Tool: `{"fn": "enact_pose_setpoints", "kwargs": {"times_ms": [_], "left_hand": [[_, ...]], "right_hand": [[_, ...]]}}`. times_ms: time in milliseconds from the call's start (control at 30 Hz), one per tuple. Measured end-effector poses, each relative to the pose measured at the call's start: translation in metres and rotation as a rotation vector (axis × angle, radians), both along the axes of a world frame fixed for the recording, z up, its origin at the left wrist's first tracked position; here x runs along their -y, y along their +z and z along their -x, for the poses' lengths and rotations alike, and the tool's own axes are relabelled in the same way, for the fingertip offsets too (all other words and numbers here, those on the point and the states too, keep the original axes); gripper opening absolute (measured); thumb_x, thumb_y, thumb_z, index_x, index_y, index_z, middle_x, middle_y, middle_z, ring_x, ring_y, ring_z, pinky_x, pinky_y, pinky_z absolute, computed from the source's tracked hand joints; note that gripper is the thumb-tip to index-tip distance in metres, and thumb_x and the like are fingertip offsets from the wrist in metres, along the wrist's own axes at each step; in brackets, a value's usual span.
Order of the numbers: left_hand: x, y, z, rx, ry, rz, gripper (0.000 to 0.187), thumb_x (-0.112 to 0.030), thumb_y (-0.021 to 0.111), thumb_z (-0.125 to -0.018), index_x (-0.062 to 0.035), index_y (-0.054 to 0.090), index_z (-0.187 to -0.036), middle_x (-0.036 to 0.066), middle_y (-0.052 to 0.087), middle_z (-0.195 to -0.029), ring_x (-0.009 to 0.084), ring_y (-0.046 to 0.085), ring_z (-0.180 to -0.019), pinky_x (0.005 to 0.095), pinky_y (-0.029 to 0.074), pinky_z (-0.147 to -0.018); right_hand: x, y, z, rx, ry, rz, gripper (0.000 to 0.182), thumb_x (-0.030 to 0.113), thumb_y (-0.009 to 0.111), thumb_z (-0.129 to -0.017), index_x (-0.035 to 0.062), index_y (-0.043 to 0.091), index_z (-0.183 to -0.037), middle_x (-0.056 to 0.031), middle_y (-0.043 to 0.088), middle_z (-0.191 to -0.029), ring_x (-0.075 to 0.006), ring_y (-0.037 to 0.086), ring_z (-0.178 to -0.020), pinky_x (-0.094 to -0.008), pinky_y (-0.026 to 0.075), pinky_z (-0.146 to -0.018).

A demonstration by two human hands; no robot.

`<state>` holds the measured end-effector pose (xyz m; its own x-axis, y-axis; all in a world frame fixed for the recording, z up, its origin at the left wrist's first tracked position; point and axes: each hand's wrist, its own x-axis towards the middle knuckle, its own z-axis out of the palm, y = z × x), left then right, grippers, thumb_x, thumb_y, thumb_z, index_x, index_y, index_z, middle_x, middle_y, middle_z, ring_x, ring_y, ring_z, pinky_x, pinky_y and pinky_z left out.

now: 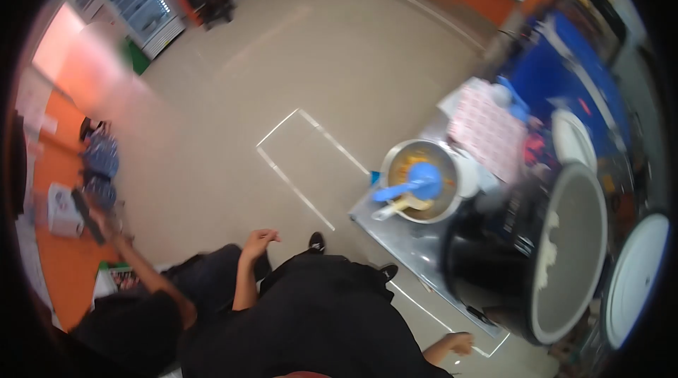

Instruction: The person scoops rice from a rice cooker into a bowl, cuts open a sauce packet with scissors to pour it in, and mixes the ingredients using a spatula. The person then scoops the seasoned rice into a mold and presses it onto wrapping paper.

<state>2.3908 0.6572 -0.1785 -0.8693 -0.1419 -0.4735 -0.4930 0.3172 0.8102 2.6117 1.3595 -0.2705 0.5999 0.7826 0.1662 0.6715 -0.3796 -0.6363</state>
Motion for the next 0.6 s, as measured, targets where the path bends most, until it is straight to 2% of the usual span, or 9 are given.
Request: {"fn": "enact_pose_setpoints", "kwargs": {"times_ms": [67,133,200,300,333,433,500,533,600], "left_hand": [[0.020,0.001,-0.001,0.110,-0.111,0.074,0.026,-0.025,0.056,-0.090,-0.0033,0.070,-0.090,0.011,0.069,-0.084,0.0174,0.064,-0.079,0.0297,0.049,-0.077],[0.040,-0.022,-0.006,0.051,-0.098,0.008,0.027,-0.029,0.059,-0.090,-0.0043,0.070,-0.091,0.009,0.069,-0.088,0.0173,0.063,-0.085,0.0307,0.049,-0.078],[0.047,-0.009,0.001,0.022,-0.006,0.041,0.026,-0.028,0.062,-0.089,-0.0036,0.069,-0.088,0.008,0.069,-0.087,0.0172,0.065,-0.083,0.0322,0.050,-0.077],[0.070,-0.004,0.034,-0.005,-0.099,0.026,0.026,-0.030,0.063,-0.086,-0.0041,0.069,-0.084,0.009,0.069,-0.085,0.0212,0.066,-0.080,0.0324,0.051,-0.075],[0.074,0.005,0.049,-0.013,-0.113,-0.002,0.025,-0.030,0.064,-0.085,-0.0054,0.070,-0.083,0.011,0.069,-0.084,0.0238,0.067,-0.080,0.0320,0.052,-0.076],[0.084,0.035,0.101,0.048,-0.189,0.104,0.028,-0.032,0.062,-0.087,-0.0056,0.070,-0.081,0.010,0.067,-0.079,0.0217,0.065,-0.079,0.0294,0.050,-0.077],[0.081,0.034,0.134,-0.105,-0.165,-0.076,0.025,-0.029,0.061,-0.089,-0.0053,0.069,-0.089,0.009,0.067,-0.085,0.0185,0.063,-0.083,0.0288,0.050,-0.080],[0.083,0.031,0.151,-0.117,-0.201,-0.070,0.025,-0.029,0.061,-0.089,-0.0053,0.069,-0.089,0.009,0.067,-0.085,0.0185,0.063,-0.083,0.0288,0.050,-0.080],[0.083,0.027,0.193,-0.270,-0.150,-0.267,0.022,-0.024,0.061,-0.090,-0.0051,0.065,-0.100,0.008,0.066,-0.096,0.0165,0.062,-0.089,0.0304,0.050,-0.082]], "right_hand": [[0.079,-0.032,0.031,-0.020,0.341,0.500,0.037,0.028,0.059,-0.078,-0.0078,0.053,-0.086,-0.0239,0.059,-0.082,-0.0368,0.062,-0.078,-0.0524,0.050,-0.062],[0.134,-0.038,0.083,-0.047,0.649,0.711,0.036,0.027,0.058,-0.078,-0.0072,0.053,-0.088,-0.0230,0.060,-0.083,-0.0357,0.061,-0.078,-0.0515,0.049,-0.062],[0.160,-0.035,0.149,-0.055,0.908,0.773,0.035,0.027,0.058,-0.079,-0.0066,0.053,-0.090,-0.0221,0.060,-0.084,-0.0347,0.061,-0.079,-0.0505,0.049,-0.062],[0.177,-0.022,0.258,-0.058,1.211,0.778,0.035,0.026,0.057,-0.079,-0.0057,0.054,-0.093,-0.0207,0.060,-0.086,-0.0332,0.061,-0.079,-0.0491,0.049,-0.063],[0.180,-0.016,0.291,-0.056,1.282,0.772,0.034,0.026,0.057,-0.080,-0.0054,0.054,-0.094,-0.0202,0.060,-0.087,-0.0327,0.060,-0.079,-0.0487,0.049,-0.063],[0.191,-0.004,0.374,-0.063,1.416,0.760,0.034,0.025,0.056,-0.080,-0.0045,0.054,-0.097,-0.0188,0.060,-0.088,-0.0311,0.060,-0.079,-0.0472,0.048,-0.064],[0.188,-0.011,0.417,-0.095,1.468,0.782,0.034,0.024,0.056,-0.081,-0.0039,0.054,-0.099,-0.0179,0.060,-0.090,-0.0301,0.060,-0.079,-0.0463,0.048,-0.064],[0.191,-0.014,0.429,-0.108,1.499,0.813,0.034,0.024,0.056,-0.081,-0.0036,0.054,-0.100,-0.0174,0.060,-0.090,-0.0296,0.059,-0.080,-0.0458,0.048,-0.065],[0.196,-0.021,0.437,-0.109,1.547,0.868,0.034,0.024,0.055,-0.082,-0.0030,0.054,-0.102,-0.0165,0.061,-0.091,-0.0285,0.059,-0.080,-0.0449,0.048,-0.065]]}}
